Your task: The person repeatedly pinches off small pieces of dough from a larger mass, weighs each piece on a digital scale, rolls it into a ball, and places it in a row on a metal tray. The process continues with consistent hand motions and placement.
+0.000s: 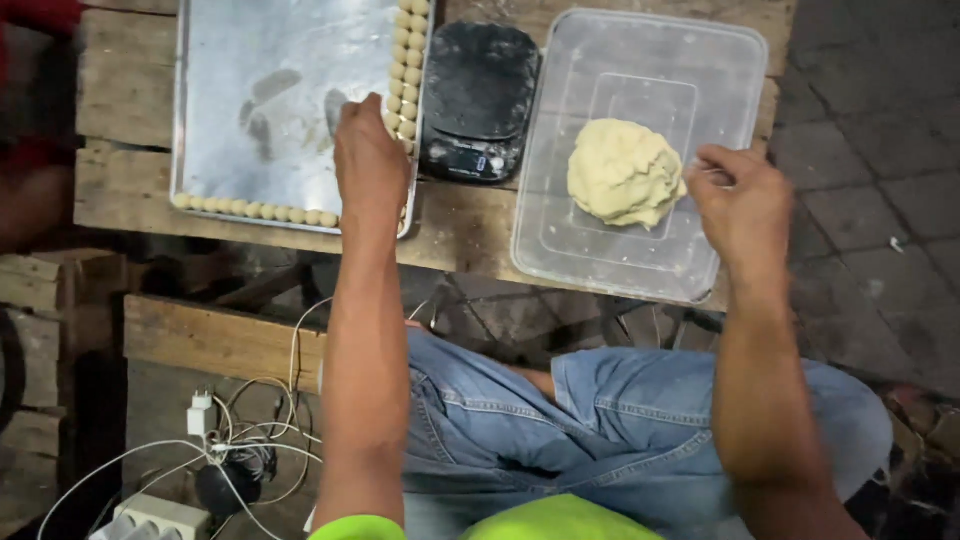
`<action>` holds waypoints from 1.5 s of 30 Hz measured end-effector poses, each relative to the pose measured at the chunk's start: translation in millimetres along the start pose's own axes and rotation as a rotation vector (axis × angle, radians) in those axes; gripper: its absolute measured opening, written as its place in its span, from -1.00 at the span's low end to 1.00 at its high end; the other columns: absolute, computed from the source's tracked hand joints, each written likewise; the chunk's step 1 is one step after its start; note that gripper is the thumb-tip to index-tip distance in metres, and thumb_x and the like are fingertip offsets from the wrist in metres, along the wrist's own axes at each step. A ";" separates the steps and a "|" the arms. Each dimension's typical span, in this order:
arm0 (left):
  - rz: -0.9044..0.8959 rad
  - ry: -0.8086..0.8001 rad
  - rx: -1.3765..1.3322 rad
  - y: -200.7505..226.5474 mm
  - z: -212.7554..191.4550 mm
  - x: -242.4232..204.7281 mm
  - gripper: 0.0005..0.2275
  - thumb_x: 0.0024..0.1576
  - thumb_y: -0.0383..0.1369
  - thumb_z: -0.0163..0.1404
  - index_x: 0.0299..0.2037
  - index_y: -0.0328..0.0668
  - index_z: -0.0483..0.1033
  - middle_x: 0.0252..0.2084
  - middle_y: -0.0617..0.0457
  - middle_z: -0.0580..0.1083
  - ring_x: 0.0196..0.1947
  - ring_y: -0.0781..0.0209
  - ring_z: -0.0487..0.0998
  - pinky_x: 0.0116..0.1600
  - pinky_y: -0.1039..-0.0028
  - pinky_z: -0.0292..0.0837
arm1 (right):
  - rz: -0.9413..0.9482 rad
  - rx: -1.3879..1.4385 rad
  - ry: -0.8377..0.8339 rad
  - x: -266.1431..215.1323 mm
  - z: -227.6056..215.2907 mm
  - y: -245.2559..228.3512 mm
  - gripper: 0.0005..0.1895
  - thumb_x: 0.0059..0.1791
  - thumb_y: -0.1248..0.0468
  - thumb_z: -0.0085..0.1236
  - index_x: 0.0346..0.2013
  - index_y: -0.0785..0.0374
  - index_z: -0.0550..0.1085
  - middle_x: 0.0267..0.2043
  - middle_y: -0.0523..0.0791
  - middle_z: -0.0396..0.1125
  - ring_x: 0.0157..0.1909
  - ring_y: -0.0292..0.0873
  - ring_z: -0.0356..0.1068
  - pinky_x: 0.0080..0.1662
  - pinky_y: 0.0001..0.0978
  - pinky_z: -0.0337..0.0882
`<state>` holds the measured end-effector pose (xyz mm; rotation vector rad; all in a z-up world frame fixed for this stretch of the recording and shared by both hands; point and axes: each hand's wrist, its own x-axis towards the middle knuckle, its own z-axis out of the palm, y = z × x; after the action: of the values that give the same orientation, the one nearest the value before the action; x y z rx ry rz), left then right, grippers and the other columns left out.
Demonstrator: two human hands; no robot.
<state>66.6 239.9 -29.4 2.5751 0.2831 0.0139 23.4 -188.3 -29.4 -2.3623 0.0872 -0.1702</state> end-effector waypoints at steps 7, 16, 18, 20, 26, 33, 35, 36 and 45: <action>-0.267 0.087 0.144 -83.6 41.9 29.7 -0.79 0.01 -0.62 0.06 -0.14 -0.33 0.51 -0.15 -0.21 0.51 -0.16 -0.22 0.59 -0.20 0.15 0.57 | 0.093 -0.031 -0.176 2.5 4.7 7.1 -0.66 0.05 0.21 0.27 0.10 0.25 0.62 -0.08 -0.09 0.53 -0.11 -0.22 0.49 -0.05 -0.34 0.43; -0.405 -0.018 -0.080 -58.0 29.1 27.9 -0.65 -0.01 -0.80 -0.18 -0.08 -0.34 0.48 -0.10 -0.16 0.48 -0.11 0.00 0.55 -0.16 0.37 0.52 | 0.127 0.020 -0.161 -1.2 -2.5 -14.3 -0.66 0.11 0.20 0.31 0.15 0.27 0.60 -0.05 -0.06 0.51 -0.08 -0.17 0.49 -0.07 -0.20 0.50; -0.426 -0.007 -0.147 -50.1 24.5 26.0 -0.51 0.04 -0.78 -0.20 0.20 -0.38 0.45 0.18 -0.28 0.46 0.14 -0.15 0.53 0.09 0.26 0.60 | 0.151 0.036 -0.150 -0.9 -3.0 -16.4 -0.67 0.09 0.21 0.30 0.12 0.24 0.61 -0.07 -0.11 0.52 -0.11 -0.28 0.48 -0.08 -0.35 0.46; -0.457 -0.013 -0.173 -44.9 19.7 23.4 -0.54 0.07 -0.76 -0.17 0.20 -0.37 0.45 0.19 -0.29 0.45 0.12 -0.15 0.54 0.04 0.25 0.65 | 0.095 0.049 -0.142 -1.3 -1.5 -12.1 -0.69 0.12 0.25 0.31 0.14 0.30 0.61 -0.02 -0.06 0.51 -0.10 -0.20 0.45 -0.09 -0.25 0.47; -0.428 -0.018 -0.094 -52.5 21.6 27.2 -0.56 0.04 -0.72 -0.06 0.17 -0.30 0.48 0.13 -0.25 0.48 0.04 -0.11 0.58 -0.05 0.25 0.67 | 0.121 0.077 -0.152 -0.8 -4.2 -21.9 -0.66 0.09 0.25 0.27 0.15 0.27 0.60 -0.01 -0.09 0.50 -0.11 -0.25 0.42 -0.07 -0.36 0.43; -0.195 0.150 -0.018 -23.9 24.6 12.7 -0.52 0.03 -0.72 -0.30 0.17 -0.44 0.43 0.02 -0.30 0.47 0.07 -0.26 0.47 0.07 0.09 0.45 | 0.042 0.142 -0.126 -0.6 11.4 -3.2 -0.62 0.05 0.31 0.41 0.13 0.35 0.58 0.00 -0.03 0.48 -0.10 -0.24 0.44 -0.04 -0.45 0.44; 0.043 0.233 0.023 9.7 29.1 5.7 -0.53 -0.01 -0.66 -0.12 0.16 -0.38 0.46 -0.14 -0.29 0.43 -0.19 -0.38 0.53 -0.18 -0.03 0.47 | -0.110 0.120 -0.140 -1.7 16.7 -6.3 -0.48 -0.05 0.33 0.51 0.17 0.41 0.55 -0.01 0.05 0.42 -0.10 -0.14 0.44 -0.04 -0.40 0.50; 0.055 0.221 0.013 46.0 32.0 -12.7 -0.53 -0.01 -0.66 -0.12 0.16 -0.38 0.46 -0.14 -0.29 0.43 -0.19 -0.38 0.53 -0.18 -0.03 0.47 | -0.098 0.109 -0.129 -3.4 17.6 -9.0 -0.48 -0.05 0.33 0.51 0.17 0.41 0.55 -0.01 0.05 0.42 -0.10 -0.14 0.44 -0.04 -0.40 0.50; 0.558 -0.252 0.043 166.3 115.7 -112.7 -0.25 0.05 -0.58 0.16 0.48 -0.40 0.08 0.55 -0.37 0.00 0.52 -0.50 0.04 0.41 -0.14 0.28 | -0.193 0.026 -0.020 -7.8 40.6 -3.2 -0.57 -0.06 0.44 0.51 0.09 0.38 0.62 -0.15 0.12 0.34 -0.24 0.13 0.49 -0.24 -0.28 0.57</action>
<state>-2.9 18.8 -36.0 2.5775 -0.5338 -0.1120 21.7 -157.0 -56.7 -2.3443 -0.1516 -0.2396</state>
